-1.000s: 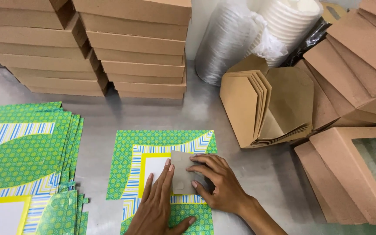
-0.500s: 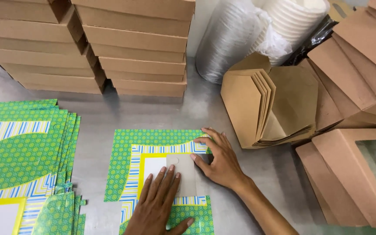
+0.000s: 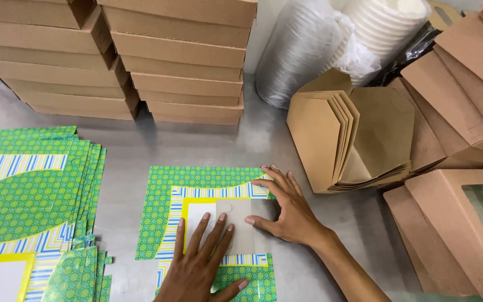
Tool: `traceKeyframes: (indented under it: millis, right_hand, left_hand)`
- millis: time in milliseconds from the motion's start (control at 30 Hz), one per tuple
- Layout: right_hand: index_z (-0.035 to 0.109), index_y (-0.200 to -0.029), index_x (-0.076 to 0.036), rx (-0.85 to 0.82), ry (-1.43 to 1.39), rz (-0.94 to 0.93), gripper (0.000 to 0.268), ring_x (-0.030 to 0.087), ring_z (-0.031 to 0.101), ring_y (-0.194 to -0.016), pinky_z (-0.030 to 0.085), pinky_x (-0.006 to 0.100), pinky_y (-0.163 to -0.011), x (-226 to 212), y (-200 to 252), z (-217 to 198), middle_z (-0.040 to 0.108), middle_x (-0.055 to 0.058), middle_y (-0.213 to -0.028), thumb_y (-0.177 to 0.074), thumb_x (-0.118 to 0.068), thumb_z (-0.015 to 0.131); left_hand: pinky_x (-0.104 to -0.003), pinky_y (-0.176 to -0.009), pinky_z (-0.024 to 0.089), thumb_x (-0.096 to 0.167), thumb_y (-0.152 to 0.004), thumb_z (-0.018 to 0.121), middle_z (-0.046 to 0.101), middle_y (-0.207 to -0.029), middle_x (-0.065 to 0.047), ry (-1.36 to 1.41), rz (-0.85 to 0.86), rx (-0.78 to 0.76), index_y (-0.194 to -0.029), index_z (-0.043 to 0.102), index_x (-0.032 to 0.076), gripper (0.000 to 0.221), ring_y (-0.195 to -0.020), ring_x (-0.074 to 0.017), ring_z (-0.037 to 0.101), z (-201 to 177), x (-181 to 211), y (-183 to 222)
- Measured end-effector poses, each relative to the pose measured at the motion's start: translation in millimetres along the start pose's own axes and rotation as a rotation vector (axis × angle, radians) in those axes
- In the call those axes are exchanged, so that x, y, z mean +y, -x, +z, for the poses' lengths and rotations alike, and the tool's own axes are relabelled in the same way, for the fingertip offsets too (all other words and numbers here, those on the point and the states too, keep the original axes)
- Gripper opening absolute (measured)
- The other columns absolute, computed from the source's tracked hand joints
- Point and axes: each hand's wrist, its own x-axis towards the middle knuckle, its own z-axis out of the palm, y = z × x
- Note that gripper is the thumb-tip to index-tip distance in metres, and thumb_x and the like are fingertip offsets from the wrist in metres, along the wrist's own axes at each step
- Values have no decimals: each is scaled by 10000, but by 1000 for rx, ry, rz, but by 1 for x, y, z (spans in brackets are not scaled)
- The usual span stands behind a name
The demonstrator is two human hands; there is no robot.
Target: The person folds and assembles flat cardboard sheets into small boxes by aligning edges and pressing tabs into slots. The person repeats this process for multiple units, stacking completed boxes to the side.
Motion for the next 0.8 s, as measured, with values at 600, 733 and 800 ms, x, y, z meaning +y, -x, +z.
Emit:
traceKeyframes:
  millis: [600, 733, 800]
  right_hand:
    - [268, -1553, -139, -244, 74, -65, 1264, 362, -60, -1591, -125, 558, -1224, -14, 2, -16, 46, 189, -1716, -589, -753, 808]
    - [316, -1525, -140, -216, 59, -64, 1129, 371, -16, -1590, -103, 566, -1230, -12, 2, -14, 101, 173, -1711, -673, -694, 808]
    - [372, -1506, -155, -176, 45, -57, 991, 357, 54, -1589, -54, 564, -1238, -11, 2, -13, 197, 159, -1693, -746, -626, 799]
  left_hand:
    - [-554, -1271, 157, 902, -893, 330, 244, -1715, -80, -66, 11, -6, -1614, 282, 142, 1049, -1588, -323, 203, 5, 0, 2]
    - [-551, -1273, 158, 896, -893, 328, 241, -1717, -75, -69, 10, -3, -1618, 277, 142, 1047, -1590, -321, 200, 3, 1, 1]
    - [-548, -1279, 143, 895, -889, 325, 235, -1719, -69, -73, 9, -3, -1624, 264, 150, 1049, -1591, -318, 196, 2, 1, 1]
